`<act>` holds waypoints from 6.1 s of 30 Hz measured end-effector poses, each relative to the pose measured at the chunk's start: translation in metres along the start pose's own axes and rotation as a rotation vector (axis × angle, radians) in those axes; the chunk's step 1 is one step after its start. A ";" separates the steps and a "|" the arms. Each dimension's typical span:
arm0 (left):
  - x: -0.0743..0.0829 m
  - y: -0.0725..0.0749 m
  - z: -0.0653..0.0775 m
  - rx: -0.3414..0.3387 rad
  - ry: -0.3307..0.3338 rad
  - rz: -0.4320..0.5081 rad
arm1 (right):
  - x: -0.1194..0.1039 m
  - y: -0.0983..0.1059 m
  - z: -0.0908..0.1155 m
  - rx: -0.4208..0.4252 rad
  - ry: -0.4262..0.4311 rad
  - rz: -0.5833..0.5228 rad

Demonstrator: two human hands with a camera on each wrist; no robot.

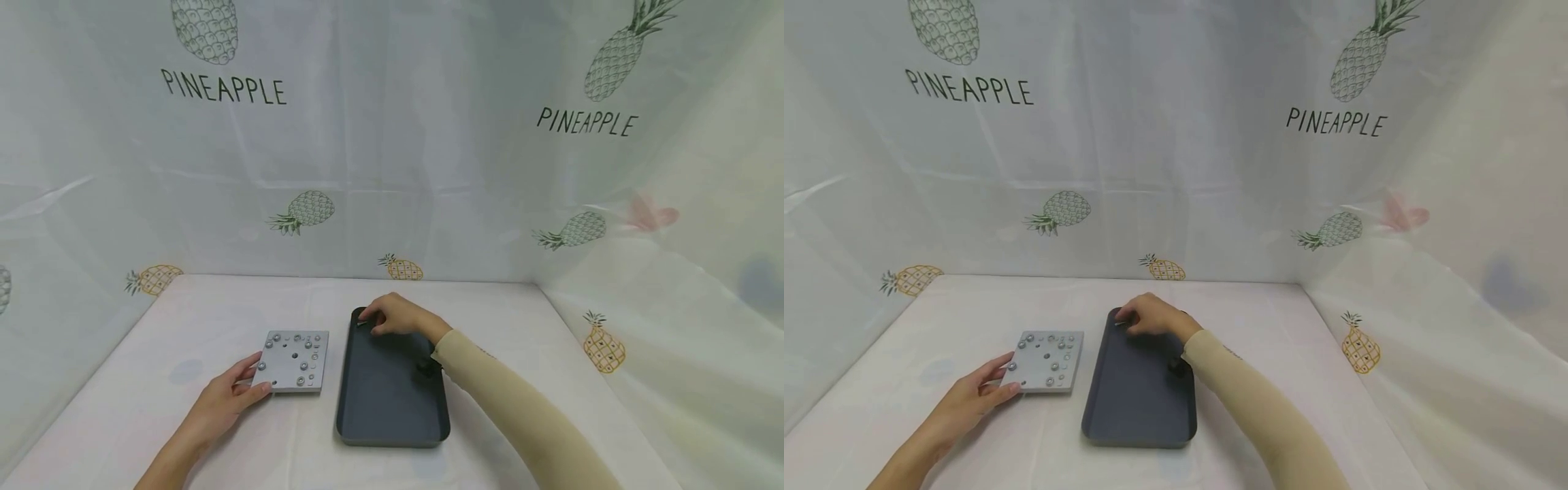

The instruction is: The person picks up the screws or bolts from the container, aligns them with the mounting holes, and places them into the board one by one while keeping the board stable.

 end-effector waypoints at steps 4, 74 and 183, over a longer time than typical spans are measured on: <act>0.000 0.000 -0.001 -0.001 0.000 -0.005 | 0.000 -0.005 -0.004 -0.007 -0.027 0.050; 0.000 -0.001 0.000 0.006 -0.013 -0.009 | 0.004 -0.014 -0.014 0.018 0.047 0.131; 0.000 0.000 0.000 -0.003 -0.040 -0.017 | -0.100 -0.062 -0.081 0.103 0.079 -0.322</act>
Point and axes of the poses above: each hand's wrist, its own z-axis away from the middle knuckle, its own y-axis out of the back of the hand, x = y × z, the point moved 2 cm from there along -z, towards the middle knuckle, and after that the axes turned 8 degrees about -y, right-handed, at the moved point
